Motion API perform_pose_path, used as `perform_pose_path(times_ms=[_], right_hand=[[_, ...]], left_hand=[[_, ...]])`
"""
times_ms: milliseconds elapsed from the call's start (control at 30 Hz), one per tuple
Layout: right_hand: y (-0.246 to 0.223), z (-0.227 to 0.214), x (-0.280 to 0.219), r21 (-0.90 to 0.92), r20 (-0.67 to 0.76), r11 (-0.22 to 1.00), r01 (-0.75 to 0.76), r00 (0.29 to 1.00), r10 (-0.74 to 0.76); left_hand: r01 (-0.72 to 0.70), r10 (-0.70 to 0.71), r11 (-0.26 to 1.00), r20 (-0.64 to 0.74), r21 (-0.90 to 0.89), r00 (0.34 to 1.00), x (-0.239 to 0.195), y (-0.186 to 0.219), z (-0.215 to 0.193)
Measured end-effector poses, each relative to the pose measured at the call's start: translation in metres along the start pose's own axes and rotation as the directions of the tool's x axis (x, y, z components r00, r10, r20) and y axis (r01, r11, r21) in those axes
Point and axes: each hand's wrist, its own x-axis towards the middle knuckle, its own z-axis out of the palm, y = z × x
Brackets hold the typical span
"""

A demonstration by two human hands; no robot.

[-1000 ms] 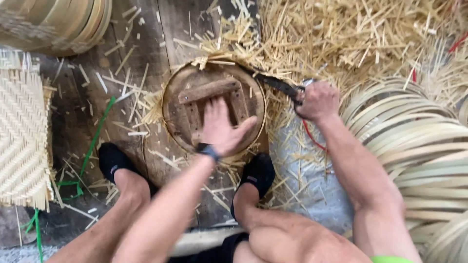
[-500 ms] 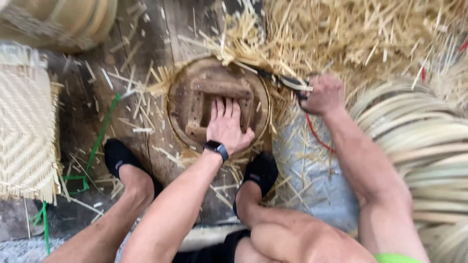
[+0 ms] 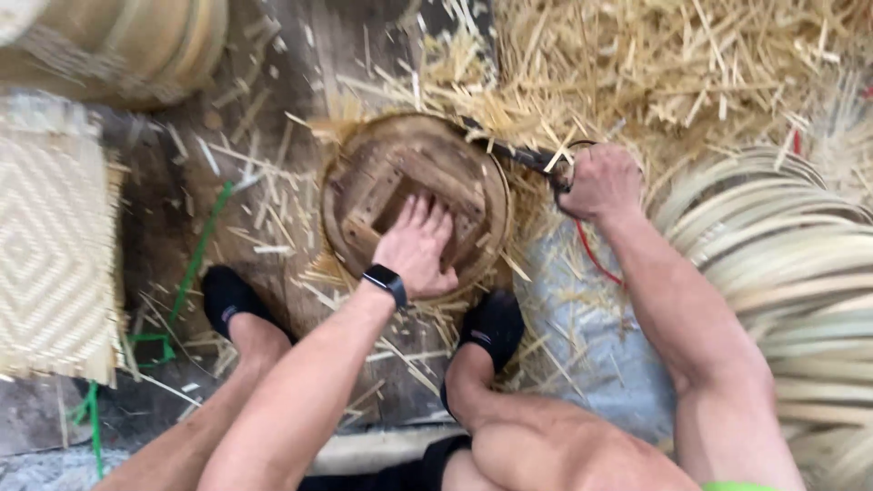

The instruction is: The person sits on the floor and makes woven bamboo sieves. They trim excess bamboo strips from a square woven mat with scissors, fit a thin bamboo rim hoop around the mat, press the woven disc into a round wooden mold to shape it, and set the finished sieve aside, repeating the cycle.

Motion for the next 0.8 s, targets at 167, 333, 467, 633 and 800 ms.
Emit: perform_pose_path(times_ms=[167, 333, 467, 633, 800], right_hand=[[-0.04, -0.004, 0.026, -0.11, -0.599, 0.99, 0.083, 0.79, -0.133], [0.003, 0.005, 0.0, 0.103, -0.159, 0.988, 0.119, 0.982, -0.101], [0.004, -0.014, -0.017, 0.082, -0.137, 0.996, 0.042, 0.99, -0.03], [-0.052, -0.074, -0.002, 0.04, -0.06, 0.998, 0.038, 0.998, -0.036], [-0.038, -0.046, 0.01, 0.074, -0.218, 0.995, 0.067, 0.975, -0.049]], left_hand=[[-0.051, 0.051, 0.999, 0.036, -0.013, 0.998, -0.001, -0.004, 0.013], [-0.111, 0.083, 0.988, 0.236, 0.111, 0.968, -0.015, -0.019, 0.011], [0.252, -0.371, 0.898, -0.313, -0.361, 0.874, 0.012, 0.004, 0.035], [0.481, -0.68, 0.632, -0.137, -0.608, 0.72, 0.041, 0.033, 0.032], [0.327, -0.633, 0.717, -0.38, -0.616, 0.675, 0.031, 0.025, 0.034]])
